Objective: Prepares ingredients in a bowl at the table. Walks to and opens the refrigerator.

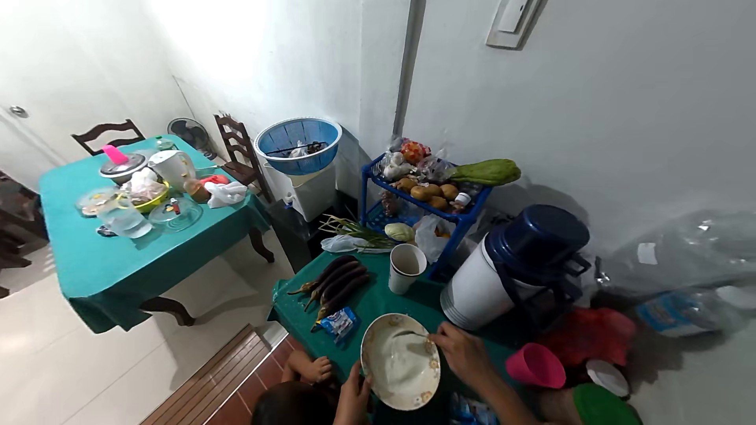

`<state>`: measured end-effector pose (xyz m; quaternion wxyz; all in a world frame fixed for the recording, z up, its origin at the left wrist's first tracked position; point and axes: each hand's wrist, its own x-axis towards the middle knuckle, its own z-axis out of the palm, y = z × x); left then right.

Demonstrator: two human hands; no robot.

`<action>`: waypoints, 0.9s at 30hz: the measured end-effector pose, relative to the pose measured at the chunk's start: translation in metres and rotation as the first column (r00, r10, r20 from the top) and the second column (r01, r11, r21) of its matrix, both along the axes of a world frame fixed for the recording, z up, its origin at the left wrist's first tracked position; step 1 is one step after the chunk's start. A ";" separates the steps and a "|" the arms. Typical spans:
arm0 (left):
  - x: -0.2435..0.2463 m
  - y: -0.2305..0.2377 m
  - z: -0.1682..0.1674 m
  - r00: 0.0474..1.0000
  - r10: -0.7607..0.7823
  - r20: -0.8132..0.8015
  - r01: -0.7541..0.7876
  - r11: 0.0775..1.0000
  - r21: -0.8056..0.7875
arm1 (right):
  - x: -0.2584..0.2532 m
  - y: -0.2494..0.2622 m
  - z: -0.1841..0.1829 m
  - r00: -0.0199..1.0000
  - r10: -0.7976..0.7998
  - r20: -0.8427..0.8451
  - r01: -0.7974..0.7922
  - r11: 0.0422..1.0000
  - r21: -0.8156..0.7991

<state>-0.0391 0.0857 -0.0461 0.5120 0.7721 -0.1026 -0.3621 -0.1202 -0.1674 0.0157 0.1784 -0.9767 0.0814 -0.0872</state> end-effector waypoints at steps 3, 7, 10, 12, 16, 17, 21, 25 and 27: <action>0.000 0.001 -0.001 1.000 -0.001 0.015 0.001 1.000 -0.003 | 0.021 -0.006 0.000 0.997 0.019 0.076 -0.016 0.999 -0.039; -0.001 0.001 0.000 1.000 -0.011 0.026 0.011 1.000 0.008 | 0.035 -0.010 0.002 0.998 0.017 -0.061 -0.019 0.999 -0.027; 0.000 0.001 -0.001 0.999 -0.019 0.038 0.019 1.000 0.011 | 0.033 -0.005 0.026 0.925 -0.046 -0.376 0.025 0.998 -0.060; 0.000 0.001 -0.003 0.998 -0.025 0.053 0.025 1.000 0.016 | 0.034 -0.002 0.038 0.841 -0.043 -0.539 0.006 0.998 -0.070; 0.000 0.000 -0.003 0.999 -0.017 0.044 0.017 1.000 0.003 | 0.039 0.002 0.043 0.888 0.004 -0.460 -0.016 1.000 -0.023; 0.000 0.000 -0.003 0.999 -0.016 0.043 0.016 1.000 -0.004 | 0.041 0.002 0.039 0.924 0.022 -0.381 -0.031 0.999 -0.018; 0.001 0.000 -0.002 0.999 -0.016 0.034 0.016 1.000 0.004 | 0.055 -0.002 0.030 0.951 0.085 -0.299 -0.089 0.996 -0.002; 0.001 0.001 -0.002 0.999 -0.015 0.052 0.015 1.000 0.000 | 0.057 -0.007 0.040 0.850 0.042 -0.525 -0.062 0.998 -0.020; 0.001 0.001 -0.002 0.998 -0.013 0.057 0.013 1.000 0.002 | 0.060 -0.007 0.046 0.761 0.035 -0.648 -0.099 0.993 -0.063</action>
